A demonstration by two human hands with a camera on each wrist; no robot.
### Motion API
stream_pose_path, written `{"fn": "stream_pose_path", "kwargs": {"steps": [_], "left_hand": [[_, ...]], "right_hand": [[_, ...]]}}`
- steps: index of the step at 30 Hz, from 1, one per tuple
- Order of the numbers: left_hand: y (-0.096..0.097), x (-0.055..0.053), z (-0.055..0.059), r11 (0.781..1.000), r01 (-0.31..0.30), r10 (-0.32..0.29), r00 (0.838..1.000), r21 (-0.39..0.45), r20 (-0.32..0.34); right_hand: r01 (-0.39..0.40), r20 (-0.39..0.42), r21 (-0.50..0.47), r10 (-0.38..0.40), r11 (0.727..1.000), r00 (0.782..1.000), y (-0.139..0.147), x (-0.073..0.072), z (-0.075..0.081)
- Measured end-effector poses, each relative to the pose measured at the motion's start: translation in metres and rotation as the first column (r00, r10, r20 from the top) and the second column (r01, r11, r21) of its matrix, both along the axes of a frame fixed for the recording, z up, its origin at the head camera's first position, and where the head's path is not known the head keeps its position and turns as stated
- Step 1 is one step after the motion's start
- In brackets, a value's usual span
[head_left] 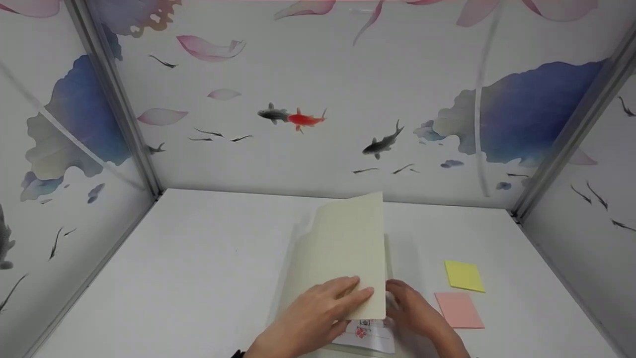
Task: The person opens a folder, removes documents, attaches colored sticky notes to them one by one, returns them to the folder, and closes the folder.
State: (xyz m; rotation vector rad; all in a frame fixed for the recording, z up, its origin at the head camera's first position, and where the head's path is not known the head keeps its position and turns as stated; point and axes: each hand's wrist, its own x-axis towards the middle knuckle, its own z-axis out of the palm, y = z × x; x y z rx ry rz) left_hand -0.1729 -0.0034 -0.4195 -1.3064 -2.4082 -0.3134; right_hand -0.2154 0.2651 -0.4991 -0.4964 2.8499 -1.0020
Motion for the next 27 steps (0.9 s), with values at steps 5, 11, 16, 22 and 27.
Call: {"fn": "stream_pose_path", "kwargs": {"steps": [5, 11, 16, 22, 27], "left_hand": [[0.007, 0.000, -0.010, 0.998, 0.036, -0.035, 0.999, -0.042, 0.027], [0.014, 0.002, -0.020, 0.991, 0.052, -0.040, 0.995, -0.127, 0.096], [0.020, 0.001, -0.029, 0.977, 0.080, -0.066, 0.995, -0.197, 0.077], [0.022, 0.000, -0.042, 0.961, 0.067, -0.059, 0.997, -0.270, 0.039], [0.022, 0.000, -0.050, 0.947, 0.070, -0.042, 0.995, -0.314, 0.095]], "right_hand": [[0.159, 0.054, -0.087, -0.154, 0.983, 0.987, -0.002, 0.003, 0.003], [0.375, 0.184, -0.184, -0.343, 0.909, 0.921, -0.006, 0.001, 0.006], [0.375, 0.170, -0.228, -0.343, 0.898, 0.924, -0.008, 0.001, 0.009], [0.240, 0.054, -0.148, -0.234, 0.959, 0.971, -0.013, 0.008, 0.009], [0.178, 0.063, 0.029, -0.179, 0.984, 0.982, -0.017, 0.012, 0.007]]}}
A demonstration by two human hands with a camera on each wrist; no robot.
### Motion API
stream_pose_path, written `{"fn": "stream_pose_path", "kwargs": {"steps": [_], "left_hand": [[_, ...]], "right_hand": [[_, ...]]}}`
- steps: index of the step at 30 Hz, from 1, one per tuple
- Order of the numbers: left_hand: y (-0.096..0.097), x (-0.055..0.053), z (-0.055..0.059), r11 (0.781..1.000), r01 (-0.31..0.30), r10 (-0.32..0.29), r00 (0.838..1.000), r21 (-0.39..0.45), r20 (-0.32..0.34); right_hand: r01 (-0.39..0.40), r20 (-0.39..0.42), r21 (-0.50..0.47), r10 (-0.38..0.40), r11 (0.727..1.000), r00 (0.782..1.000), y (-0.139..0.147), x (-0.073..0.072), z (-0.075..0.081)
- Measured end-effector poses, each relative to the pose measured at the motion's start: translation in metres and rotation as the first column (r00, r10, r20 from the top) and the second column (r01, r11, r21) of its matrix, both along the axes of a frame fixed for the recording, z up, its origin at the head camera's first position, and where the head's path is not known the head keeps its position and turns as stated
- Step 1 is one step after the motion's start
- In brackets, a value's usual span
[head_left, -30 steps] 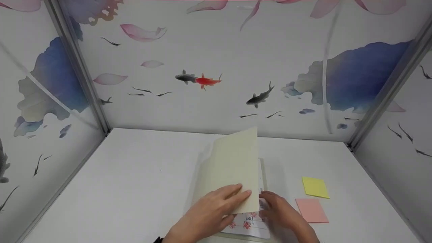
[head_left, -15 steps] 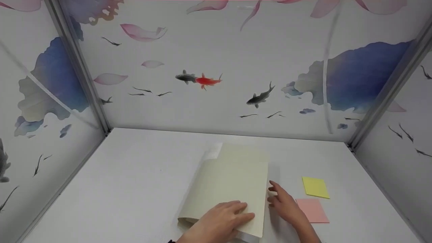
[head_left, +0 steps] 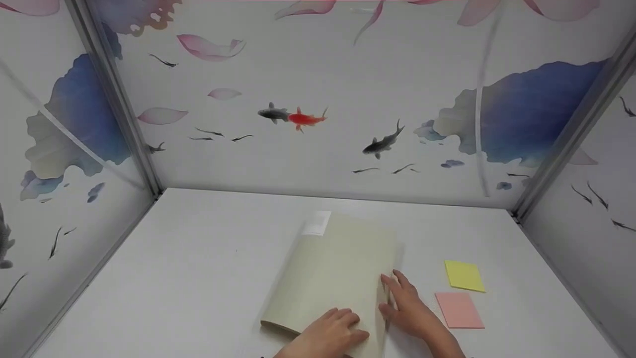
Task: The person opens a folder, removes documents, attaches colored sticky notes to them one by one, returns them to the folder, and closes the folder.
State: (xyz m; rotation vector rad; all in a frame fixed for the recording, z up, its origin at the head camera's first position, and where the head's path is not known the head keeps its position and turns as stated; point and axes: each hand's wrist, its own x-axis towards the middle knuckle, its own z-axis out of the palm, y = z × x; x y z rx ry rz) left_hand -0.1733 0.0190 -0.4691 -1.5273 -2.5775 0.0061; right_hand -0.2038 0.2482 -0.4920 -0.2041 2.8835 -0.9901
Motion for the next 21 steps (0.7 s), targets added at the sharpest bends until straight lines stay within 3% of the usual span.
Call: {"fn": "stream_pose_path", "kwargs": {"steps": [7, 14, 18, 21], "left_hand": [[0.001, -0.001, -0.005, 0.998, -0.040, 0.045, 0.993, -0.049, 0.110], [0.004, 0.000, -0.011, 0.993, -0.085, 0.090, 0.994, -0.081, 0.057], [0.003, 0.001, -0.012, 0.986, -0.127, 0.133, 0.990, -0.111, 0.044], [0.001, 0.002, -0.013, 0.980, -0.166, 0.167, 0.986, -0.112, -0.004]], "right_hand": [[-0.083, 0.095, 0.072, 0.076, 0.994, 0.993, -0.003, 0.004, 0.000], [-0.111, 0.164, 0.119, 0.090, 0.987, 0.982, -0.005, 0.004, 0.000], [-0.177, 0.142, 0.131, 0.159, 0.975, 0.977, -0.008, 0.005, -0.001], [-0.247, 0.098, 0.136, 0.235, 0.959, 0.967, -0.011, 0.006, -0.002]]}}
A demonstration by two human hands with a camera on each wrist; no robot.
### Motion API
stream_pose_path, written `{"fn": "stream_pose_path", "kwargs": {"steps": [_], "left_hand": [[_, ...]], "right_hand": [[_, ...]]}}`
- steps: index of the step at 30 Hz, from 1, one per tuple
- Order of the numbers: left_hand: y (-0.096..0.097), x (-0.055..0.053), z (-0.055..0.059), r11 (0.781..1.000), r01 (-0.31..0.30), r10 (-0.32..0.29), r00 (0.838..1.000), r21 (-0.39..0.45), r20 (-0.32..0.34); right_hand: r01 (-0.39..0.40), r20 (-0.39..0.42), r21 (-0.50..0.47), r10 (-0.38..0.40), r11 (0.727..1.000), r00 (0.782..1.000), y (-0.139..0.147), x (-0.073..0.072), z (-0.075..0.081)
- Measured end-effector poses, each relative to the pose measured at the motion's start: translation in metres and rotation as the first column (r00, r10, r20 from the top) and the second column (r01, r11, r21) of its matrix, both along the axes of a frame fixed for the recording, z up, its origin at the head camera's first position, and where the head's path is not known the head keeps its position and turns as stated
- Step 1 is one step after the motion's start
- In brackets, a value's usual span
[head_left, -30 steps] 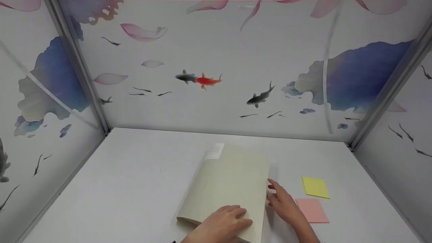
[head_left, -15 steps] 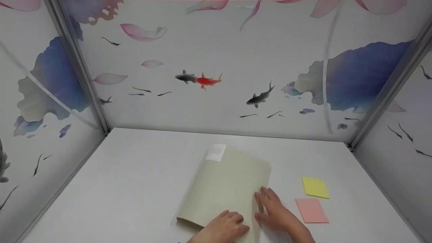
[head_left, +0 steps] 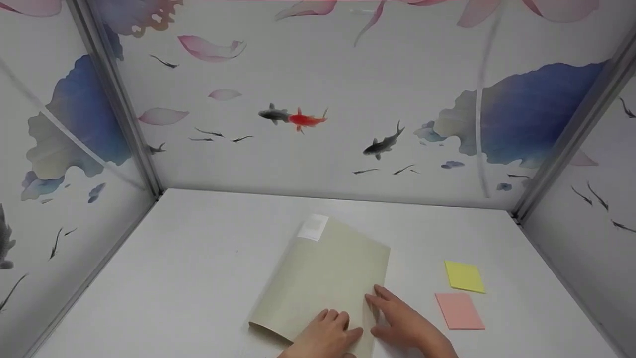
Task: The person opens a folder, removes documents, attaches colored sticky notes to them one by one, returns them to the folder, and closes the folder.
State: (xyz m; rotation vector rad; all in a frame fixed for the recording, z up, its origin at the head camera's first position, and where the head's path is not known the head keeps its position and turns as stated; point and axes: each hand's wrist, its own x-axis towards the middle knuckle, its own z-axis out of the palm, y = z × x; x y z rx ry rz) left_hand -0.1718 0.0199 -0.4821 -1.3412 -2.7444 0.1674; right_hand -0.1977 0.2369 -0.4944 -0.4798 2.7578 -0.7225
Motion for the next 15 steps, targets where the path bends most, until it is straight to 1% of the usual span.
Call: {"fn": "stream_pose_path", "kwargs": {"steps": [1, 3, 5, 7, 11, 13, 15], "left_hand": [[-0.0006, 0.0004, 0.0001, 1.000, -0.018, 0.018, 1.000, -0.006, -0.011], [-0.0008, 0.0005, -0.0001, 0.998, -0.065, 0.065, 0.998, -0.015, -0.011], [-0.0009, 0.0004, -0.0001, 0.993, -0.116, 0.116, 0.993, -0.027, 0.010], [-0.0017, 0.0003, 0.0002, 0.988, -0.154, 0.155, 0.987, -0.027, 0.037], [-0.0040, -0.0008, 0.0008, 0.980, -0.200, 0.201, 0.975, -0.015, 0.094], [-0.0046, -0.0024, 0.0019, 0.972, -0.235, 0.236, 0.962, -0.021, 0.140], [-0.0055, -0.0046, 0.0034, 0.957, -0.288, 0.287, 0.937, -0.027, 0.200]], "right_hand": [[-0.024, -0.014, -0.001, 0.024, 1.000, 1.000, -0.0010, 0.0005, -0.0003], [-0.070, -0.042, 0.005, 0.070, 0.998, 0.997, -0.0028, 0.0015, -0.0004], [-0.100, -0.059, 0.013, 0.100, 0.995, 0.993, -0.0040, 0.0021, -0.0002], [-0.120, -0.069, 0.019, 0.121, 0.993, 0.990, -0.0041, 0.0025, 0.0002], [-0.131, -0.063, 0.010, 0.131, 0.991, 0.989, -0.0034, 0.0020, 0.0020], [-0.132, -0.065, -0.001, 0.131, 0.991, 0.989, -0.0033, 0.0013, 0.0028], [-0.136, -0.083, -0.013, 0.134, 0.991, 0.987, -0.0036, 0.0005, 0.0032]]}}
